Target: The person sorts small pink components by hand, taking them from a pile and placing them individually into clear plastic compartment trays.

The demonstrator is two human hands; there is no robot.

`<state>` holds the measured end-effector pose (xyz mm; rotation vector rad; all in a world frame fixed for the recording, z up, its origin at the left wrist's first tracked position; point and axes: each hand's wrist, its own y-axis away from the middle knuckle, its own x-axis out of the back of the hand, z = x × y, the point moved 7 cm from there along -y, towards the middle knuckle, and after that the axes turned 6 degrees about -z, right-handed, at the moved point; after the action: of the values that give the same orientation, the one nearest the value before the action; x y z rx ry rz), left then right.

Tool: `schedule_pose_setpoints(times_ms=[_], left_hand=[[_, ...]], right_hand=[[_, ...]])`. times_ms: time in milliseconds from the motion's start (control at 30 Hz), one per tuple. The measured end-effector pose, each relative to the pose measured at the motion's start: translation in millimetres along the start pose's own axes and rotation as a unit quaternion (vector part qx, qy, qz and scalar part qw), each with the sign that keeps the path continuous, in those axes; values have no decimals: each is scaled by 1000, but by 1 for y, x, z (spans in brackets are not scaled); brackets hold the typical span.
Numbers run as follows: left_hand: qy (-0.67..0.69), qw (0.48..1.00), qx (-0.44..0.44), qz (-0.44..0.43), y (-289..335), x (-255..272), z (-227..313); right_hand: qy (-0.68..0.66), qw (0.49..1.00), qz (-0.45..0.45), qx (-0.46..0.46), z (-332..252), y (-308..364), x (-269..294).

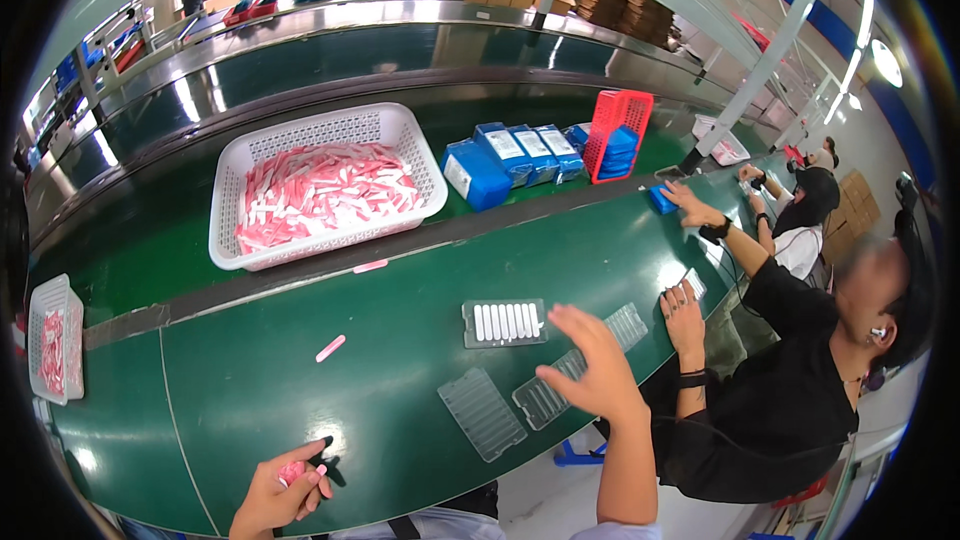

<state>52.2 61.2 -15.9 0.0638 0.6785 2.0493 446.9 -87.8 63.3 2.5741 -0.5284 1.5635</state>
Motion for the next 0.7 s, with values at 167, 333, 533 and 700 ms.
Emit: schedule_pose_setpoints(times_ms=[167,333,533,700], left_hand=[[-55,994,-29,-95,-5,-21,9],[-291,933,-58,-206,-35,-38,43],[-352,915,-100,-171,-62,-35,80],[-462,854,-57,-233,-78,-48,80]], right_hand=[[-3,998,-11,-63,-5,70,-29],[105,989,24,-98,-72,64,-73],[95,992,-20,-76,-85,48,-87],[68,979,-122,151,-122,21,-114]])
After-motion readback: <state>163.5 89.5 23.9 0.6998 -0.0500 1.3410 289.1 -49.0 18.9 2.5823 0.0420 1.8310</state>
